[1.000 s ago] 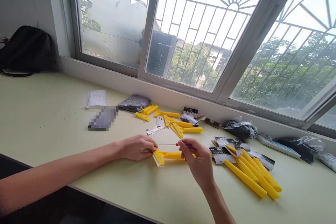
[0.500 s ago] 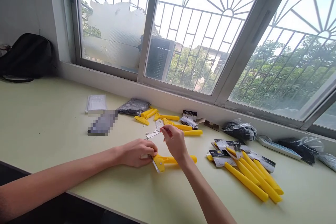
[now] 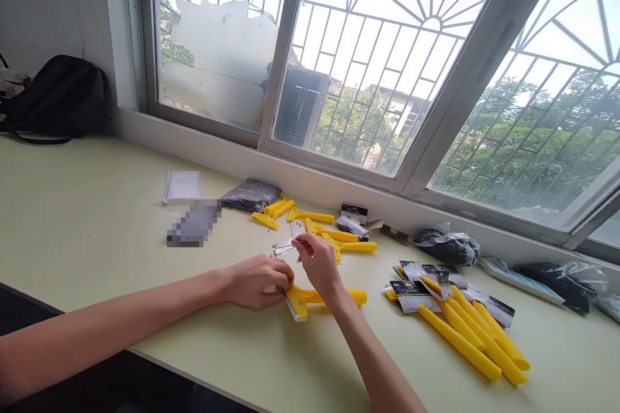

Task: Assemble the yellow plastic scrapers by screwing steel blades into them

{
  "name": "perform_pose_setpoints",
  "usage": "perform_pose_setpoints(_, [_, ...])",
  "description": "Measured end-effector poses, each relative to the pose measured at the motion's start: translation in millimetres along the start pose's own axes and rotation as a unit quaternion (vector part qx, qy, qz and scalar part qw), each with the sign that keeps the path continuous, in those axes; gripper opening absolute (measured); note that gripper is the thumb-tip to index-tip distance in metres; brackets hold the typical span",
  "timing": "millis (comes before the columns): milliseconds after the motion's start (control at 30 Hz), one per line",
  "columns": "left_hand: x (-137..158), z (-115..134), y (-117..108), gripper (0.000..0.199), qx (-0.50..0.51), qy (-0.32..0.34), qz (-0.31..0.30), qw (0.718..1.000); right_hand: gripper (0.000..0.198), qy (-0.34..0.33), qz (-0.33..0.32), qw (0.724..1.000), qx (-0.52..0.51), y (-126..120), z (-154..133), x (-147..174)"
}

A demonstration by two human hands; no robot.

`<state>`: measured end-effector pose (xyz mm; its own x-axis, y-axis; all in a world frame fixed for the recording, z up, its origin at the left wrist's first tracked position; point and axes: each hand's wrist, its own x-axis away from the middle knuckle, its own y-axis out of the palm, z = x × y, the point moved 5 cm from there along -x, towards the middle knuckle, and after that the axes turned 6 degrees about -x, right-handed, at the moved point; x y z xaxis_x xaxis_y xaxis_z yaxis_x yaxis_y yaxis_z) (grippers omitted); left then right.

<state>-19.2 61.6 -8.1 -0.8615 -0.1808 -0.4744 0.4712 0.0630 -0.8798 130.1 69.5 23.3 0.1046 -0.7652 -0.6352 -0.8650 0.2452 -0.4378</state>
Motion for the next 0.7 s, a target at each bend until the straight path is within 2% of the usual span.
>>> perform_pose_setpoints(200, [-0.3,0.9,-0.7,0.011,0.0,0.0,-0.001,1.0,0.025,-0.02,0.001,1.0,0.018,8.6,-4.7,-3.4])
perform_pose_setpoints(467, [0.1,-1.0,-0.1,0.013,0.02,-0.008,-0.003,1.0,0.025,-0.058,-0.001,0.997,0.048,11.7,-15.0,-5.5])
perform_pose_setpoints(567, [0.8,-2.1,0.5,0.014,0.039,-0.017,-0.004,0.999,0.027,-0.062,0.017,0.997,0.048,1.7,-20.8,-5.8])
perform_pose_setpoints(700, [0.9,-3.2,0.3,0.016,0.088,-0.049,-0.002,0.995,0.026,-0.049,0.075,0.995,0.047,-35.8,-31.5,0.2])
